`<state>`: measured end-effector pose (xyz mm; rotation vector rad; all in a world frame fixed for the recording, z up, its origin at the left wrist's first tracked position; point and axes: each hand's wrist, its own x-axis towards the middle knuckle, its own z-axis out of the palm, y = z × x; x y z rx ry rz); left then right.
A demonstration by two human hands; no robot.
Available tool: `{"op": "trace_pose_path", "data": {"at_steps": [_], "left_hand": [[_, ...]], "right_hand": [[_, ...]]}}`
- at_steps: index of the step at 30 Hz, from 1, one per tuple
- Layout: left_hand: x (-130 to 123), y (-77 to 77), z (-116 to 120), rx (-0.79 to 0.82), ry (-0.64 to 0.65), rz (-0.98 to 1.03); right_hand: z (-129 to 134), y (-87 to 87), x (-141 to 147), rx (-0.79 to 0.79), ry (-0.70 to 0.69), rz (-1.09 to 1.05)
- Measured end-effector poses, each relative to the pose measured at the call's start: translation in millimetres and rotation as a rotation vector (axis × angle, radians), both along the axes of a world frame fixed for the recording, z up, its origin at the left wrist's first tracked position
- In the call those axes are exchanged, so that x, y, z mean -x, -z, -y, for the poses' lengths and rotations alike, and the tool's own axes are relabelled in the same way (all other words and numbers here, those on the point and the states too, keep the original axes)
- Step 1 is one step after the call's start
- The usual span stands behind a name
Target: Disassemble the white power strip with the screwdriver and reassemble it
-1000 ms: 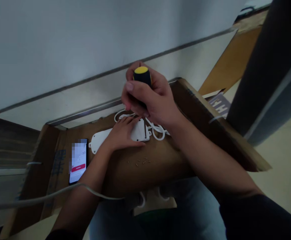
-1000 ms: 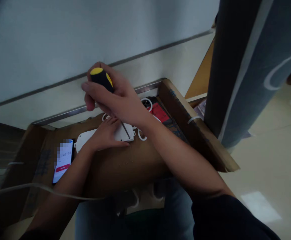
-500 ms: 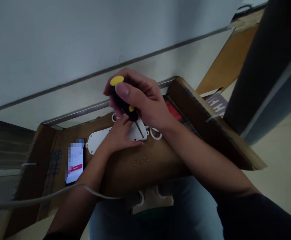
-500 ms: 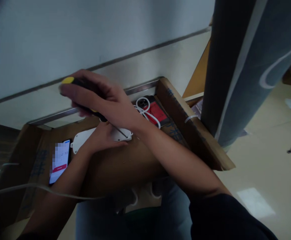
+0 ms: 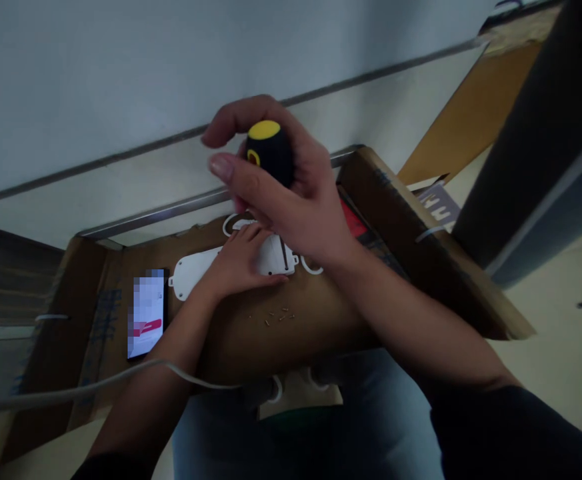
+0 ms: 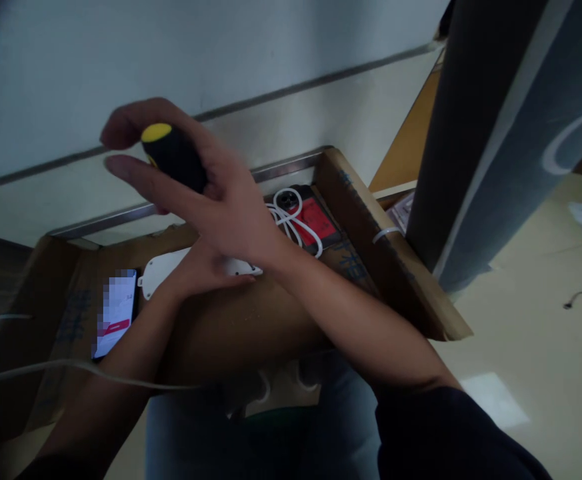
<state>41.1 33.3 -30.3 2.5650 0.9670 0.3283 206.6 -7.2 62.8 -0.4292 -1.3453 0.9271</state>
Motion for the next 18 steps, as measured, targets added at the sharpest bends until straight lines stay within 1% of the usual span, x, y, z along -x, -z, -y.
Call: {"op": "trace_pose_path", "data": {"at_steps": [2,3,5,6,10,13,16,18], "left_hand": [[0.9,1.2,-0.1,0.016,0.002,0.003],[1.3,1.6,-0.2,0.02,0.001,0.003],[1.6,1.7,-0.5,0.026,-0.001,0.0],[1.5,1.5,-0.7,0.028,-0.002,-0.004],[0.4,-0.2,-1.2,0.026,-0.001,-0.015],[-0.1,-0.5,-0.9,0.018,-0.004,-0.001],[0.2,0.1,-0.7,0.002,-0.007,0.019],[0.3,0.3,-0.8,-0.007,-0.003,0.019]], "right_hand": [[3.7,-1.3,0.4,0.029,0.202,0.062],[4.4,-1.2,1.2,0.028,0.279,0.077],[4.2,0.1,3.9,0.02,0.348,0.075],[3.8,0.9,5.6,0.019,0.334,0.063],[3.6,-0.1,8.6,0.096,0.18,0.025],[3.8,-2.9,6.8,0.075,0.043,-0.042],[0.5,-1.1,6.4,0.082,-0.144,-0.168],[-2.7,2.3,6.9,0.085,-0.253,-0.213]]}}
